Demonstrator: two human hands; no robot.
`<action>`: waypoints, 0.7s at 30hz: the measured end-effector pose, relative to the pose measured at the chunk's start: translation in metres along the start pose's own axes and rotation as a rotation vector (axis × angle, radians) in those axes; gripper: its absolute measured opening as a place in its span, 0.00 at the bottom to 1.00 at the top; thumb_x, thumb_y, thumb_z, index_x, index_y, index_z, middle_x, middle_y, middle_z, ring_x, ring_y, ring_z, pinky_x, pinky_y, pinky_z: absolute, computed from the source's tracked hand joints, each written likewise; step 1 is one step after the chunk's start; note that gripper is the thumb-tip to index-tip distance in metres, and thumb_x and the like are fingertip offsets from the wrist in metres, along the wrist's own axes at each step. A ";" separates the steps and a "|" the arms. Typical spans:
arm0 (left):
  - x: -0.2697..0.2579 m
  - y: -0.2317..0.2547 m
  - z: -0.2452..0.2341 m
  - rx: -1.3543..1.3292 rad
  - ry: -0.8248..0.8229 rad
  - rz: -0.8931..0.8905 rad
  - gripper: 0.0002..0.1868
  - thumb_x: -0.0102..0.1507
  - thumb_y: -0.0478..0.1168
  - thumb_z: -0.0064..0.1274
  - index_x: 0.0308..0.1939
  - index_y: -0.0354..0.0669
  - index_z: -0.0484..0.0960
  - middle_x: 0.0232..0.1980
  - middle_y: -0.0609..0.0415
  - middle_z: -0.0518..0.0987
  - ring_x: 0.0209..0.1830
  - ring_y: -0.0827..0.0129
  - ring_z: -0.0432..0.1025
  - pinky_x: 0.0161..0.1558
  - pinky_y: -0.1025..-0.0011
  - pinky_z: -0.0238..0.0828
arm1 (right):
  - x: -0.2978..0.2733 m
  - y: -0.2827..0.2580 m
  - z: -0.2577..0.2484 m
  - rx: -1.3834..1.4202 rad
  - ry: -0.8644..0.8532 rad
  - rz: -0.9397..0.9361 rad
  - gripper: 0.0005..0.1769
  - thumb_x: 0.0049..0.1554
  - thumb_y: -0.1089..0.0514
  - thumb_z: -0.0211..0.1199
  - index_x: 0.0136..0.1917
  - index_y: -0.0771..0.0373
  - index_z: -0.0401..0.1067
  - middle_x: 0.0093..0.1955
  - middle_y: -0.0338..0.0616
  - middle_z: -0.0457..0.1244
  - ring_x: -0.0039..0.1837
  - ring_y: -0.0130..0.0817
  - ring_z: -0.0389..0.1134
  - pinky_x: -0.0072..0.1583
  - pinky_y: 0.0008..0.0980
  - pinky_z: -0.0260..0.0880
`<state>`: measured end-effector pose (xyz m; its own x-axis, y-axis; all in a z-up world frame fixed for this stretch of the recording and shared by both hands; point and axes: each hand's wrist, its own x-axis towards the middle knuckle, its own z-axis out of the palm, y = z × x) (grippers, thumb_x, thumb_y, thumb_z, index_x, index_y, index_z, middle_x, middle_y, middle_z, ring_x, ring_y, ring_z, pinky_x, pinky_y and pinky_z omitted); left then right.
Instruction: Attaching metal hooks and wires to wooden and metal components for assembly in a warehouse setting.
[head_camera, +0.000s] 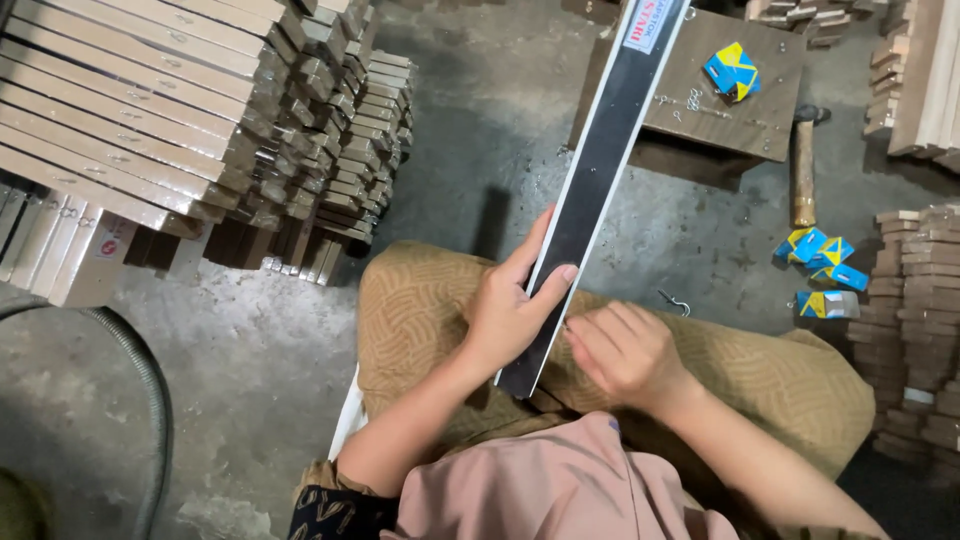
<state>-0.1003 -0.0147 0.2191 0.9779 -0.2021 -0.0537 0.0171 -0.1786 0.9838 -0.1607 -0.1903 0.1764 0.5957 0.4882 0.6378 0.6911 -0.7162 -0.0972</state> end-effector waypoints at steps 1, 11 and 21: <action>0.000 -0.004 0.002 -0.012 0.004 -0.005 0.33 0.63 0.45 0.58 0.73 0.61 0.70 0.52 0.44 0.86 0.48 0.61 0.81 0.42 0.64 0.79 | -0.005 0.000 0.008 0.222 -0.008 0.235 0.11 0.63 0.53 0.57 0.44 0.58 0.77 0.33 0.40 0.61 0.31 0.38 0.62 0.36 0.35 0.66; 0.005 0.000 -0.005 -0.288 0.019 0.042 0.32 0.67 0.39 0.55 0.75 0.46 0.66 0.68 0.44 0.76 0.66 0.67 0.68 0.65 0.60 0.70 | -0.004 0.053 0.039 0.837 -0.517 1.044 0.22 0.68 0.48 0.56 0.41 0.65 0.75 0.27 0.53 0.64 0.34 0.40 0.64 0.42 0.41 0.68; -0.003 0.007 -0.007 -0.592 -0.094 -0.030 0.42 0.64 0.27 0.53 0.80 0.55 0.56 0.58 0.40 0.80 0.31 0.61 0.81 0.33 0.66 0.87 | -0.136 0.067 0.176 0.449 -0.993 1.012 0.23 0.48 0.48 0.71 0.57 0.54 0.76 0.53 0.44 0.72 0.61 0.47 0.73 0.64 0.42 0.71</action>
<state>-0.1021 -0.0088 0.2275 0.9530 -0.2946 -0.0714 0.1843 0.3761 0.9080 -0.1237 -0.2167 -0.0513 0.7901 0.1539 -0.5934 -0.2208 -0.8315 -0.5097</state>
